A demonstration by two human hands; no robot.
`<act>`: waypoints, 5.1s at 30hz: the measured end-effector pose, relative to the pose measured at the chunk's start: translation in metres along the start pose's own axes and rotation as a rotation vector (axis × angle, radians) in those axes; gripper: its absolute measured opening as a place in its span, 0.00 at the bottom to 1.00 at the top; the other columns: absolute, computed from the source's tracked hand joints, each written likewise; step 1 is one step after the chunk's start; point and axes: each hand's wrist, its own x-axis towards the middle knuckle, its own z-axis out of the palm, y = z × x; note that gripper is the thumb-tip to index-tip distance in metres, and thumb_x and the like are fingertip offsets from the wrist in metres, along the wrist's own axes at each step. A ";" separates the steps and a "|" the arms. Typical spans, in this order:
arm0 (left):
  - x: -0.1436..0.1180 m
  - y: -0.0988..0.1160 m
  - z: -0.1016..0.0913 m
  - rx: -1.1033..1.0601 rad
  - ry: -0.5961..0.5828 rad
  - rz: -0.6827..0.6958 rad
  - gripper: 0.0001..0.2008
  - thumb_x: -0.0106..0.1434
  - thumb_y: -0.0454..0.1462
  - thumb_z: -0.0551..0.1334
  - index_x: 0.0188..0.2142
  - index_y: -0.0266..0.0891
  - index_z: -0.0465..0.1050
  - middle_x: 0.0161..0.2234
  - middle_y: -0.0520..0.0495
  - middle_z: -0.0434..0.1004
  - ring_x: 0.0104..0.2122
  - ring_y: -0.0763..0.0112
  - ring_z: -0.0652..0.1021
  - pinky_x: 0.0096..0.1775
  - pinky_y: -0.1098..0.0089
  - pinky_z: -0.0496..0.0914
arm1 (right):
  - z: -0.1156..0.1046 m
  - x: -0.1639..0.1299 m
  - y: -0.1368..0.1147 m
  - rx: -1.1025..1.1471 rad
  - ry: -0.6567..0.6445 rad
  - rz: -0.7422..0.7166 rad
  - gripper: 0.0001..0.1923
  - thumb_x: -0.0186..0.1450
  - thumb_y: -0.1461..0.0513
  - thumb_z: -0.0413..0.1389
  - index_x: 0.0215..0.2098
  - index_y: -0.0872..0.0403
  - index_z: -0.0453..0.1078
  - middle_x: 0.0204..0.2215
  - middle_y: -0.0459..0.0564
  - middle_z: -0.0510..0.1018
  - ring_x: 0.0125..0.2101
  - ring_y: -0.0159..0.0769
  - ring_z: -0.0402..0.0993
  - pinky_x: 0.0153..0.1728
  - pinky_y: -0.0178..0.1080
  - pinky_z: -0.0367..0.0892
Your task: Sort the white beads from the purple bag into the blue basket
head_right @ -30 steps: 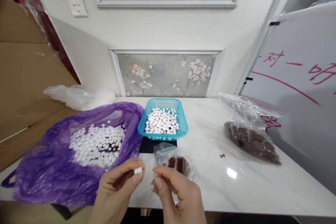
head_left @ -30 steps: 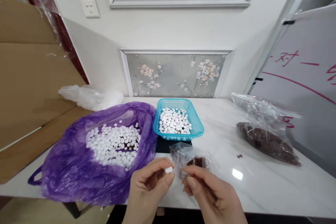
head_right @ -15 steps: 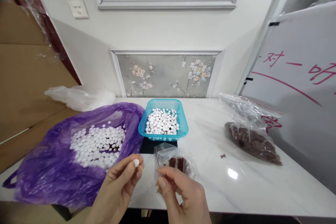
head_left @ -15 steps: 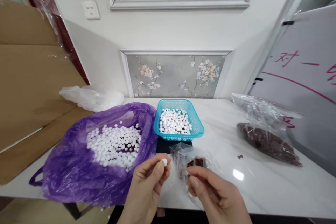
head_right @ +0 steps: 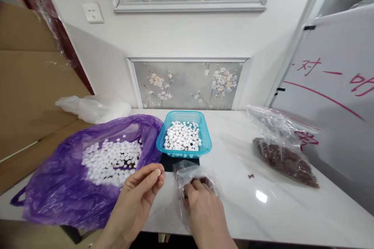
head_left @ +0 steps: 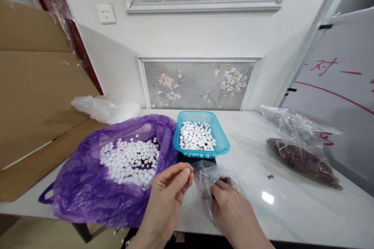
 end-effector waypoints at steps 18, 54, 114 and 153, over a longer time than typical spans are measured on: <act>0.090 0.063 0.005 1.353 -0.105 0.558 0.16 0.59 0.30 0.59 0.44 0.40 0.81 0.49 0.43 0.81 0.51 0.57 0.77 0.57 0.60 0.64 | 0.015 0.001 -0.010 0.208 0.132 -0.157 0.16 0.67 0.68 0.45 0.32 0.50 0.73 0.30 0.49 0.80 0.28 0.40 0.78 0.27 0.36 0.69; -0.003 0.027 -0.017 0.562 -0.337 0.017 0.08 0.54 0.35 0.71 0.36 0.39 0.82 0.33 0.45 0.85 0.33 0.67 0.81 0.37 0.73 0.74 | -0.033 -0.022 -0.014 1.142 0.359 -0.064 0.05 0.62 0.62 0.61 0.29 0.50 0.79 0.32 0.49 0.81 0.32 0.37 0.78 0.33 0.32 0.75; -0.018 0.014 -0.010 0.554 -0.309 0.077 0.03 0.55 0.35 0.71 0.30 0.45 0.84 0.33 0.48 0.85 0.35 0.64 0.81 0.39 0.72 0.74 | -0.027 -0.024 -0.032 1.343 0.325 0.007 0.07 0.63 0.60 0.59 0.27 0.51 0.73 0.26 0.45 0.74 0.27 0.32 0.70 0.29 0.29 0.66; -0.019 0.011 -0.002 0.008 -0.168 -0.123 0.07 0.50 0.35 0.74 0.30 0.40 0.83 0.33 0.48 0.84 0.35 0.73 0.80 0.40 0.77 0.74 | -0.031 -0.009 -0.044 1.136 0.480 -0.192 0.05 0.65 0.65 0.56 0.34 0.49 0.72 0.31 0.47 0.75 0.32 0.34 0.73 0.32 0.33 0.69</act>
